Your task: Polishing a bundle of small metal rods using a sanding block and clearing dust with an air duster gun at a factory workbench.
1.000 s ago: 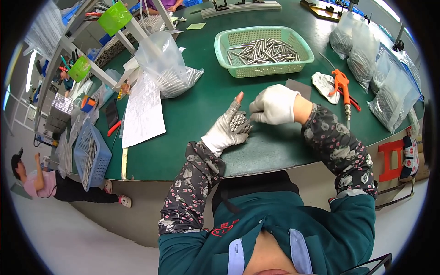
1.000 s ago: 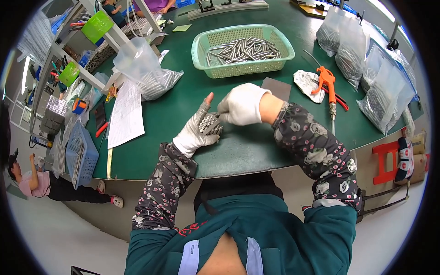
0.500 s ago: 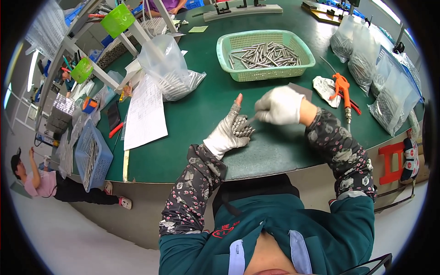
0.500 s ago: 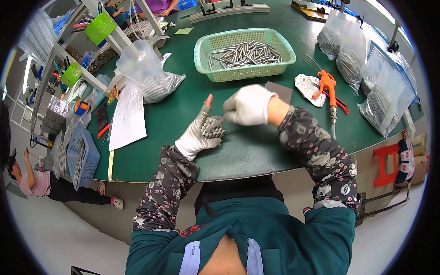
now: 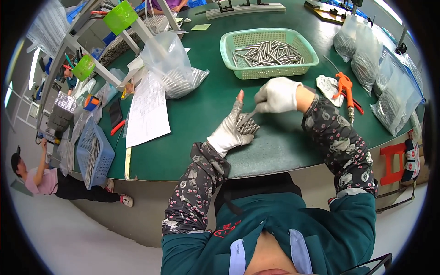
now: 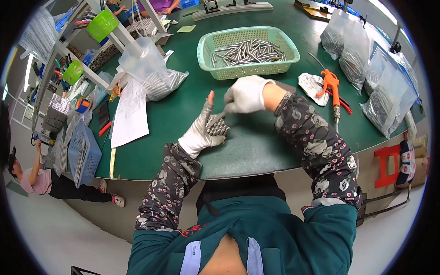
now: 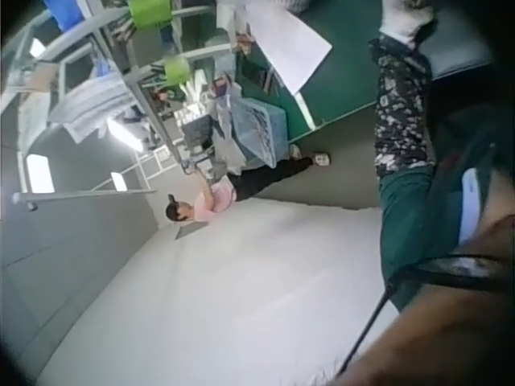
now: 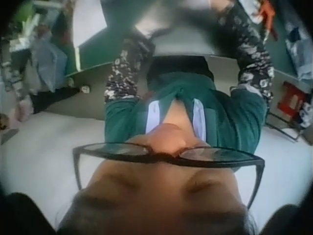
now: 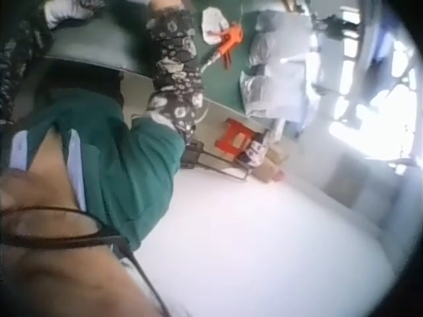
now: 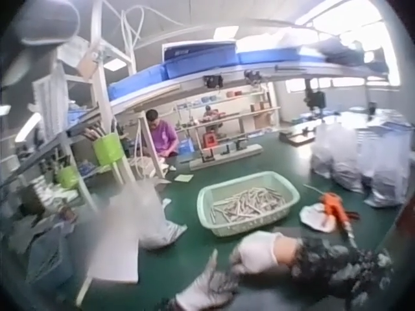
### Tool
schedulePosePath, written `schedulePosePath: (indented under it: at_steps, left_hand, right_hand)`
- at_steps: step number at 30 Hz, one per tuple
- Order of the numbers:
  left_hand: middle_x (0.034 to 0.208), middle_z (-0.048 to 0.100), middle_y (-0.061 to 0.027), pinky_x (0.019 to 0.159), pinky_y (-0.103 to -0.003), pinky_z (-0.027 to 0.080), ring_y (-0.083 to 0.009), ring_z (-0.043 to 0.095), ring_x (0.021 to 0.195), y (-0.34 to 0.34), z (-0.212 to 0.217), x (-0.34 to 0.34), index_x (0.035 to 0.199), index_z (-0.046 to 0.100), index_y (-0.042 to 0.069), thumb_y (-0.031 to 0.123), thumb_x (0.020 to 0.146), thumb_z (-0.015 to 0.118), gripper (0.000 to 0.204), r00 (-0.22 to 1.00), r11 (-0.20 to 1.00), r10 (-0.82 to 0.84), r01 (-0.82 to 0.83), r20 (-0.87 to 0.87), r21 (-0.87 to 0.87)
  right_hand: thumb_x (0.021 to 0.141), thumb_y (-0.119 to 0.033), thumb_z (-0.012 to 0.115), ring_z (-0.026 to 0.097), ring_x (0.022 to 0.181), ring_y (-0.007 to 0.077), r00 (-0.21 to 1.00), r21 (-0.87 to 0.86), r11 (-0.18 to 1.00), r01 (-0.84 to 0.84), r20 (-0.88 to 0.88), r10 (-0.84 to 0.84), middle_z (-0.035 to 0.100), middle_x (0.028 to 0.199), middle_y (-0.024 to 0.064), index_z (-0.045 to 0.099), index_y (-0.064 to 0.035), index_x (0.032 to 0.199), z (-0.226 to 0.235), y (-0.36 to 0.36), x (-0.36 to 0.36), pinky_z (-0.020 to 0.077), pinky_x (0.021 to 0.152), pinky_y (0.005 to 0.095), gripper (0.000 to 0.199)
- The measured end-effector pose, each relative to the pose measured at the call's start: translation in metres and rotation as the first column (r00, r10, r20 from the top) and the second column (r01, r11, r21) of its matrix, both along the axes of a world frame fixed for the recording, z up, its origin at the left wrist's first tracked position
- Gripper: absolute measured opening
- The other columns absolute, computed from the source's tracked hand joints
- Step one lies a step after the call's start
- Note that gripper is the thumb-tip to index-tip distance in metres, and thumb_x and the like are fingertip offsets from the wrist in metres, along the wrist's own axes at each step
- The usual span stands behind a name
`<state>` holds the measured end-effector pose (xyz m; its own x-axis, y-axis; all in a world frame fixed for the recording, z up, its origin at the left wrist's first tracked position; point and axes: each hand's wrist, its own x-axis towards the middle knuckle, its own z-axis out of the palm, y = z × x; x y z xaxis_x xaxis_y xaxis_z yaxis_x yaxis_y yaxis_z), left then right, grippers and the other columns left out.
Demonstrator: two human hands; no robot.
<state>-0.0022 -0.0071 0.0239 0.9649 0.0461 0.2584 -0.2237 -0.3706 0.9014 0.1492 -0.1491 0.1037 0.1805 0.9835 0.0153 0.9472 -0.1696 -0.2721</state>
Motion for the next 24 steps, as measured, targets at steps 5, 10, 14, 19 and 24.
schedulePosePath:
  at_steps: [5,10,14,19,24]
  left_hand:
    - [0.135,0.024,-0.0126,0.09,-0.03,0.038,-0.0177,0.043,0.107,-0.004,-0.002,0.0,0.139,0.012,0.016,0.003,0.052,0.073,0.108,0.986,0.99,-0.046,0.067,0.159,-0.126]
    - [0.136,0.019,-0.0134,0.091,-0.03,0.039,-0.0187,0.039,0.112,-0.001,-0.003,-0.001,0.139,0.011,0.015,0.002,0.052,0.072,0.107,0.996,0.979,-0.054,0.04,-0.065,-0.201]
    - [0.136,0.019,-0.0138,0.089,-0.029,0.04,-0.0184,0.04,0.109,-0.005,0.006,-0.005,0.139,0.013,0.016,0.003,0.053,0.073,0.106,0.999,0.997,-0.038,0.04,0.026,-0.071]
    - [0.137,0.018,-0.0142,0.091,-0.031,0.039,-0.0192,0.044,0.105,0.001,-0.008,0.0,0.139,0.007,0.018,-0.001,0.054,0.071,0.109,0.994,0.983,-0.068,0.052,-0.086,-0.179]
    - [0.138,0.017,-0.0135,0.093,-0.034,0.038,-0.0188,0.047,0.099,-0.004,-0.003,-0.004,0.139,-0.001,0.019,-0.008,0.055,0.067,0.112,0.969,0.827,-0.209,0.106,-0.128,-0.552]
  right_hand:
    - [0.073,-0.031,0.057,0.059,0.065,0.0289,0.998,0.037,0.998,0.049,-0.034,-0.048,0.062,0.068,0.011,0.066,-0.0122,0.079,-0.001,-0.004,-0.003,0.0474,0.064,0.0357,0.022]
    - [0.074,-0.032,0.056,0.06,0.069,0.0275,0.99,-0.043,0.992,0.12,-0.066,-0.123,0.063,0.073,0.011,0.066,-0.0134,0.084,-0.002,-0.004,0.001,0.0471,0.069,0.0351,0.024]
    - [0.073,-0.032,0.057,0.06,0.067,0.0281,0.998,0.032,0.999,0.044,-0.045,-0.043,0.062,0.07,0.0111,0.067,-0.0121,0.08,0.001,-0.006,-0.002,0.0472,0.066,0.0361,0.023]
    - [0.073,-0.032,0.057,0.06,0.066,0.0276,0.98,0.008,0.981,0.196,0.047,-0.196,0.062,0.07,0.0114,0.067,-0.012,0.081,0.0,-0.005,0.008,0.0474,0.065,0.0361,0.024]
    - [0.074,-0.034,0.056,0.06,0.07,0.0287,0.992,-0.027,1.0,0.006,-0.127,-0.009,0.063,0.073,0.0118,0.067,-0.0127,0.084,-0.001,0.001,-0.018,0.0468,0.069,0.0358,0.026]
